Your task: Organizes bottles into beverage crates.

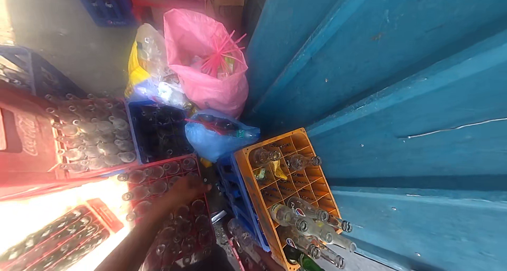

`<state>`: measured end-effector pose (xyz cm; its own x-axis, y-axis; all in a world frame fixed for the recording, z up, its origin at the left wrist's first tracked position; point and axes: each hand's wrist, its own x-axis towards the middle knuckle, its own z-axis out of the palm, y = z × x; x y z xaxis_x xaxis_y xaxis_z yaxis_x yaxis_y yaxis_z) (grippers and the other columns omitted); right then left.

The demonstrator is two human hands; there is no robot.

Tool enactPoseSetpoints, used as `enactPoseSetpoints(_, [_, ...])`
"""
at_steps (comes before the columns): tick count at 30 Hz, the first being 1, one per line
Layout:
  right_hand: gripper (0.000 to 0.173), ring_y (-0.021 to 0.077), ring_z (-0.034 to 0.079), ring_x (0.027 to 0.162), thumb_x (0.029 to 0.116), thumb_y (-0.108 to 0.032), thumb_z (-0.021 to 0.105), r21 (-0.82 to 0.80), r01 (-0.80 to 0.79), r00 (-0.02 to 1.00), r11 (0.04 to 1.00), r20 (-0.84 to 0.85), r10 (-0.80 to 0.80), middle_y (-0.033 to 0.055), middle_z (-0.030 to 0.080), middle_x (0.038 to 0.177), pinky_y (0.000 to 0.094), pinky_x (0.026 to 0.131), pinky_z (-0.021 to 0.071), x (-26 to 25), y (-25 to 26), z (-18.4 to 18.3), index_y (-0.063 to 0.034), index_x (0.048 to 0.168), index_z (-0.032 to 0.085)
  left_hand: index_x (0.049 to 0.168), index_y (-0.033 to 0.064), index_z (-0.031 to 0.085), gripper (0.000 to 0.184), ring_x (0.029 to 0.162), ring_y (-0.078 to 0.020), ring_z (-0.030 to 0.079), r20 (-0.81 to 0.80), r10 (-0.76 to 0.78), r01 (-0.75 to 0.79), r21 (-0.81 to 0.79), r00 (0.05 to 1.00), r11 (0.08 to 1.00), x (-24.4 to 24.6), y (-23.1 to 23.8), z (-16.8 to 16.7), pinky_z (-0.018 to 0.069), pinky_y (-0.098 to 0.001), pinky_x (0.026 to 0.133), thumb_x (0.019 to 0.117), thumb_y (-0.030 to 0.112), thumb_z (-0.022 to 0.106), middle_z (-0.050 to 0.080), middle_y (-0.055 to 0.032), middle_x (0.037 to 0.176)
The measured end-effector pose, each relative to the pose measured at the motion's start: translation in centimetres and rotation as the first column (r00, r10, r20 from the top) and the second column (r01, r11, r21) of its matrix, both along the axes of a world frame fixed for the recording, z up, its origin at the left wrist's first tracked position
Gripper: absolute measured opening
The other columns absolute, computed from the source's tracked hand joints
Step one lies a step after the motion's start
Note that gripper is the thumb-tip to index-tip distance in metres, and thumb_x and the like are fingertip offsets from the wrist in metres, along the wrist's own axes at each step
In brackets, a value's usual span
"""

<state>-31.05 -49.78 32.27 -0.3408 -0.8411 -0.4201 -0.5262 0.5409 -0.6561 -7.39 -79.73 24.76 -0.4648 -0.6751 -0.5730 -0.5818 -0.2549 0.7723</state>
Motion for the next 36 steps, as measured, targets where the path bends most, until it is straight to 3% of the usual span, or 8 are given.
enactPoseSetpoints(4, [0.042, 0.0218, 0.073, 0.107, 0.0929, -0.028, 0.068, -0.123, -0.182, 0.983, 0.976, -0.049, 0.177, 0.0088, 0.075, 0.12, 0.0489, 0.093, 0.059, 2.1, -3.4, -0.5, -0.0117, 0.131, 0.071, 0.14, 0.0051, 0.059, 0.05, 0.102, -0.0293, 0.072, -0.096, 0.045, -0.069, -0.26, 0.994, 0.963, -0.3, -5.9, 7.9, 0.0575, -0.0532, 0.094, 0.0988, 0.032, 0.069, 0.072, -0.0186, 0.118])
enactPoseSetpoints(8, [0.039, 0.0227, 0.074, 0.093, 0.0937, -0.03, 0.067, -0.272, -0.387, 0.922, 0.881, -0.102, 0.373, 0.0075, 0.077, 0.107, 0.0505, 0.08, 0.0601, 4.7, -8.3, -1.6, -0.0144, 0.128, 0.074, 0.137, 0.008, 0.062, 0.043, 0.099, -0.0243, 0.073, 0.038, 0.126, -0.086, -0.539, 0.991, 0.838, 5.6, -4.4, 11.9, 0.0597, -0.0476, 0.091, 0.1017, 0.032, 0.063, 0.069, -0.015, 0.123])
enactPoseSetpoints(14, [0.049, 0.0266, 0.063, 0.125, 0.1009, -0.035, 0.061, 0.113, -0.679, 0.734, 0.726, 0.074, 0.675, 0.009, 0.064, 0.14, 0.0529, 0.107, 0.0489, 10.3, -18.5, -4.9, -0.0224, 0.148, 0.057, 0.135, 0.0101, 0.063, 0.04, 0.102, -0.0254, 0.072, 0.18, 0.348, -0.288, -0.291, 0.92, 0.912, 17.8, 9.2, 2.6, 0.0589, -0.053, 0.09, 0.1038, 0.034, 0.059, 0.069, -0.0127, 0.126])
enactPoseSetpoints(21, [0.028, 0.0194, 0.071, 0.096, 0.1009, -0.015, 0.063, -0.32, -0.321, 0.911, 0.891, 0.152, 0.383, 0.0125, 0.072, 0.114, 0.0418, 0.085, 0.0608, 11.6, -19.5, -3.3, -0.0034, 0.126, 0.069, 0.131, 0.008, 0.067, 0.043, 0.102, -0.0194, 0.072, 0.197, 0.493, -0.495, -0.04, 0.848, 0.868, 22.8, 23.1, -1.8, 0.0589, -0.044, 0.091, 0.1015, 0.039, 0.058, 0.073, -0.01, 0.118])
enactPoseSetpoints(24, [0.025, 0.0215, 0.072, 0.096, 0.1029, -0.021, 0.062, -0.026, -0.479, 0.86, 0.878, 0.186, 0.475, 0.0125, 0.074, 0.109, 0.0455, 0.089, 0.0599, 11.6, -17.6, -4.4, -0.0028, 0.116, 0.072, 0.13, 0.0066, 0.066, 0.041, 0.095, -0.0174, 0.072, 0.134, 0.489, -0.497, 0.03, 0.862, 0.868, 22.7, 24.1, -2.5, 0.0601, -0.0409, 0.085, 0.102, 0.036, 0.058, 0.074, -0.0096, 0.112])
enactPoseSetpoints(27, [0.046, 0.0307, 0.058, 0.13, 0.1022, -0.044, 0.058, 0.343, -0.772, 0.605, 0.535, 0.137, 0.785, 0.0127, 0.066, 0.134, 0.06, 0.114, 0.038, 13.7, -15.8, -7.5, -0.0144, 0.136, 0.066, 0.128, 0.006, 0.067, 0.04, 0.091, -0.015, 0.073, 0.057, 0.44, -0.443, 0.06, 0.896, 0.895, 21.7, 23.3, -2.5, 0.0609, -0.0367, 0.083, 0.1022, 0.035, 0.056, 0.075, -0.0071, 0.106])
enactPoseSetpoints(29, [0.056, 0.0376, 0.052, 0.136, 0.1001, -0.051, 0.059, 0.441, -0.8, 0.521, 0.407, 0.176, 0.835, 0.0143, 0.061, 0.142, 0.0709, 0.111, 0.0311, 15.6, -15.2, -10.4, -0.0219, 0.148, 0.056, 0.128, 0.0067, 0.067, 0.04, 0.091, -0.0135, 0.073, 0.012, 0.397, -0.397, 0.055, 0.918, 0.916, 20.9, 22.6, -2.6, 0.0605, -0.0344, 0.083, 0.1027, 0.036, 0.055, 0.075, -0.0063, 0.106])
enactPoseSetpoints(36, [0.039, 0.0388, 0.06, 0.126, 0.0984, -0.024, 0.063, 0.413, -0.782, 0.593, 0.467, 0.262, 0.762, 0.0161, 0.065, 0.135, 0.0681, 0.103, 0.0452, 12.3, -12.6, -10.4, -0.0207, 0.137, 0.065, 0.129, 0.0045, 0.067, 0.034, 0.1, -0.0156, 0.072, -0.157, 0.319, -0.303, 0.12, 0.935, 0.945, 16.1, 19.7, -3.3, 0.0597, -0.0372, 0.091, 0.1074, 0.026, 0.05, 0.073, -0.009, 0.115])
